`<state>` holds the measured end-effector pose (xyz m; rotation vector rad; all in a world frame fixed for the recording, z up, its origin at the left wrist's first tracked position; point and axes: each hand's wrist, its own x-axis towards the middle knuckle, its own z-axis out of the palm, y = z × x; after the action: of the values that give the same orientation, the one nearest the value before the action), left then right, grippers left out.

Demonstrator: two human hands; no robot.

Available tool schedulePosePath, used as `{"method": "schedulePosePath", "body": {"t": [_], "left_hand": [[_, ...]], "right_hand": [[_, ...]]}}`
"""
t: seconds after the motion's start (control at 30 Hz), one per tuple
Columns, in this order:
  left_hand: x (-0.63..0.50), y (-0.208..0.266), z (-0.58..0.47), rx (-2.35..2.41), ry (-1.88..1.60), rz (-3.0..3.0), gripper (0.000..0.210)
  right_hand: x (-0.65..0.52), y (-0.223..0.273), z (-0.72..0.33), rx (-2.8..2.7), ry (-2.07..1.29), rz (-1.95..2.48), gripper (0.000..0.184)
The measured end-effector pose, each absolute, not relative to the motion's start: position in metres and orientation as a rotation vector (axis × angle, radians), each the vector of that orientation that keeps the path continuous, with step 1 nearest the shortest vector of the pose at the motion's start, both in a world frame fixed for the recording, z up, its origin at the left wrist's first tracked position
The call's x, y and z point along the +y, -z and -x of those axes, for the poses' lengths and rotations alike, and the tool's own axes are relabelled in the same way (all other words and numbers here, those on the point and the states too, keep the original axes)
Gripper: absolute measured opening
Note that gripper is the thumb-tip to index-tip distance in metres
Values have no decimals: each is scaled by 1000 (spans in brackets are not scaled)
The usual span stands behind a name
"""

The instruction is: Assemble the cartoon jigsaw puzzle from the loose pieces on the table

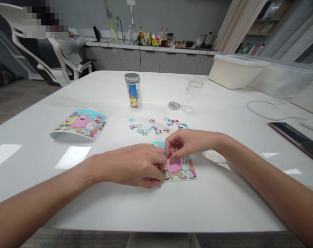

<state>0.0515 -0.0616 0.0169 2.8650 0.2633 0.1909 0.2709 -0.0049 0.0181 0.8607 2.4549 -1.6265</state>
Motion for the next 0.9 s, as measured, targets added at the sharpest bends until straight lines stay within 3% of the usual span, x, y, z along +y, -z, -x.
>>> {"method": "schedulePosePath", "body": {"t": [0.43,0.6,0.9], "left_hand": [[-62,-19,-54,268,-141,-2799,17],[-62,-20,-50,324,-181,-2781,9],[-46,-19,-39,650,-145,-3163,19]], "right_hand": [[-4,-18,-271,2451,1623,-858,12],[-4,-17,-271,2465,1603,-856,13],[-3,-24,-275,2501,1684,-788,17]]}}
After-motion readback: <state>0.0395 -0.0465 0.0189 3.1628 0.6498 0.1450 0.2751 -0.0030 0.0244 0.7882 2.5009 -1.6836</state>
